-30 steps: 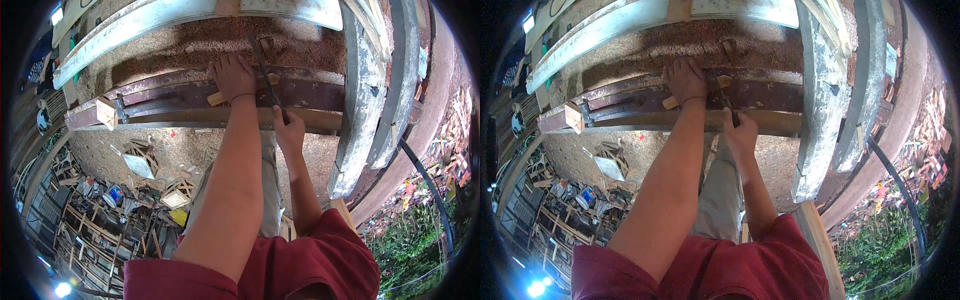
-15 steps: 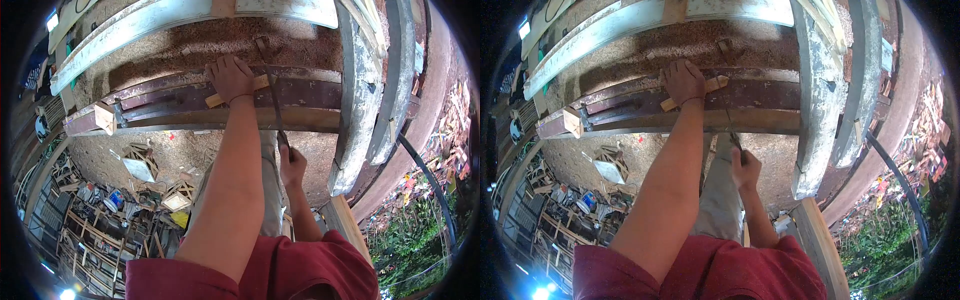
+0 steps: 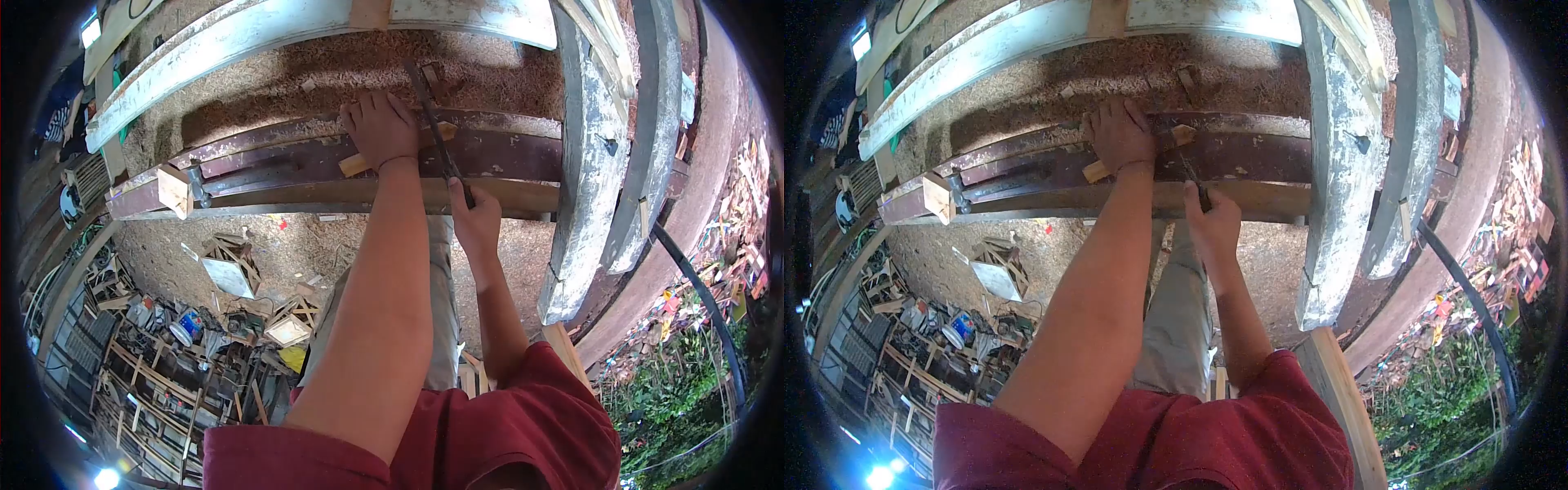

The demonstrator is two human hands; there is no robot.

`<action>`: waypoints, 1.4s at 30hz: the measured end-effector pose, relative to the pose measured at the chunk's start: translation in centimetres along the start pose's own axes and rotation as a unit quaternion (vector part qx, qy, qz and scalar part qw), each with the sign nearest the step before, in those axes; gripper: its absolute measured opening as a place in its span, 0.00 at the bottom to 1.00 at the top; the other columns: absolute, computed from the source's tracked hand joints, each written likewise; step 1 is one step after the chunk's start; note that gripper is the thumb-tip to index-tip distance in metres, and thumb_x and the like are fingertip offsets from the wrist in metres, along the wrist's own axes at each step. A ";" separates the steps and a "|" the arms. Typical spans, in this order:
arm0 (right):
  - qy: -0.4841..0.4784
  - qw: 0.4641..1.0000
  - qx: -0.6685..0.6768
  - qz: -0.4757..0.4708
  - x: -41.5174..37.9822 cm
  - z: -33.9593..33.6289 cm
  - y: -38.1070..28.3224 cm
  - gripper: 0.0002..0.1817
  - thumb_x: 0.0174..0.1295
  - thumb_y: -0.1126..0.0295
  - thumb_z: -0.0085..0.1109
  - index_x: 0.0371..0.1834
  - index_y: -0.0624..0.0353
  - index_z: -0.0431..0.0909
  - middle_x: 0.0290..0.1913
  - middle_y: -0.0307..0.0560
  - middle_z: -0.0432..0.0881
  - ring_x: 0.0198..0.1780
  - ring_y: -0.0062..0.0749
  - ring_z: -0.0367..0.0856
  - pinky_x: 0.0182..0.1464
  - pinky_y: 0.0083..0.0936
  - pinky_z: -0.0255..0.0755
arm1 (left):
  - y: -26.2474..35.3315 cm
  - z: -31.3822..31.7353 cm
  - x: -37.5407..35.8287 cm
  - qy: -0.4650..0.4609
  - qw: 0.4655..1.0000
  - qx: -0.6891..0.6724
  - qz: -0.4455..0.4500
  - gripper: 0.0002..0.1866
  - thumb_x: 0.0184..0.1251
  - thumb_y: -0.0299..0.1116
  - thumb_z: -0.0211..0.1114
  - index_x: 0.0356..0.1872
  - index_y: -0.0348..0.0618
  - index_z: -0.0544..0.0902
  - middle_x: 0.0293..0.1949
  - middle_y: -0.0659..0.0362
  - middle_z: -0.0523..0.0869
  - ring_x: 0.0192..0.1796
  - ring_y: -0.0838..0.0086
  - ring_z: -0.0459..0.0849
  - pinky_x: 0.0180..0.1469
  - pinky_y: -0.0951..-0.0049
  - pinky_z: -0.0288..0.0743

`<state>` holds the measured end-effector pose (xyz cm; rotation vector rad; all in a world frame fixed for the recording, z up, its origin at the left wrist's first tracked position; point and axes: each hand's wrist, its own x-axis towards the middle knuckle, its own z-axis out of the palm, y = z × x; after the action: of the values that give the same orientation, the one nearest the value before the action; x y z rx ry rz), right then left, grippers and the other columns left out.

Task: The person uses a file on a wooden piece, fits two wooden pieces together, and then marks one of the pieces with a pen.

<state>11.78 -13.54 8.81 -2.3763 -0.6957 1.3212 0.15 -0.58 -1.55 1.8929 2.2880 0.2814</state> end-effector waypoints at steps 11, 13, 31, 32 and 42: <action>0.033 0.999 0.031 0.022 -11.3 -2.3 11.7 0.28 0.76 0.54 0.67 0.22 0.66 0.76 0.17 0.48 0.71 0.24 0.21 0.67 0.27 0.35 0.63 | -0.2 0.3 -0.2 -0.012 1.000 0.000 -0.012 0.22 0.84 0.42 0.46 0.53 0.41 0.88 0.56 0.48 0.89 0.64 0.49 0.83 0.83 0.45 0.62; 0.050 0.993 0.100 0.028 -11.6 -2.8 10.7 0.28 0.76 0.55 0.67 0.22 0.66 0.75 0.17 0.45 0.69 0.25 0.19 0.65 0.26 0.35 0.61 | 0.0 0.1 -0.2 0.002 1.000 -0.010 0.000 0.19 0.82 0.39 0.49 0.50 0.39 0.87 0.52 0.47 0.88 0.61 0.49 0.84 0.82 0.45 0.62; -0.010 0.997 0.072 0.006 1.3 0.8 -0.8 0.30 0.73 0.47 0.68 0.32 0.71 0.85 0.21 0.48 0.79 0.27 0.24 0.74 0.32 0.34 0.70 | 0.1 -0.3 0.0 0.003 1.000 -0.017 -0.002 0.18 0.81 0.40 0.52 0.50 0.40 0.87 0.52 0.47 0.89 0.62 0.51 0.84 0.82 0.45 0.60; -0.008 0.998 0.057 0.006 1.2 0.8 -0.9 0.30 0.73 0.47 0.68 0.33 0.71 0.85 0.22 0.51 0.81 0.27 0.28 0.76 0.34 0.35 0.71 | 0.1 -0.1 -0.1 0.001 1.000 -0.022 -0.002 0.18 0.81 0.40 0.52 0.51 0.40 0.87 0.52 0.47 0.89 0.62 0.51 0.84 0.82 0.45 0.60; 0.025 0.997 -0.045 -0.059 1.5 1.2 -1.3 0.32 0.74 0.44 0.63 0.34 0.71 0.87 0.27 0.62 0.84 0.30 0.54 0.85 0.39 0.45 0.76 | -0.4 0.6 -0.1 0.034 0.999 0.002 0.013 0.18 0.82 0.41 0.51 0.47 0.41 0.88 0.51 0.48 0.90 0.59 0.53 0.86 0.81 0.47 0.64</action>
<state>11.06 -11.54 7.80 -2.3886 -0.8828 1.2023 -0.07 -0.71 -2.25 1.9467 2.3092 0.3509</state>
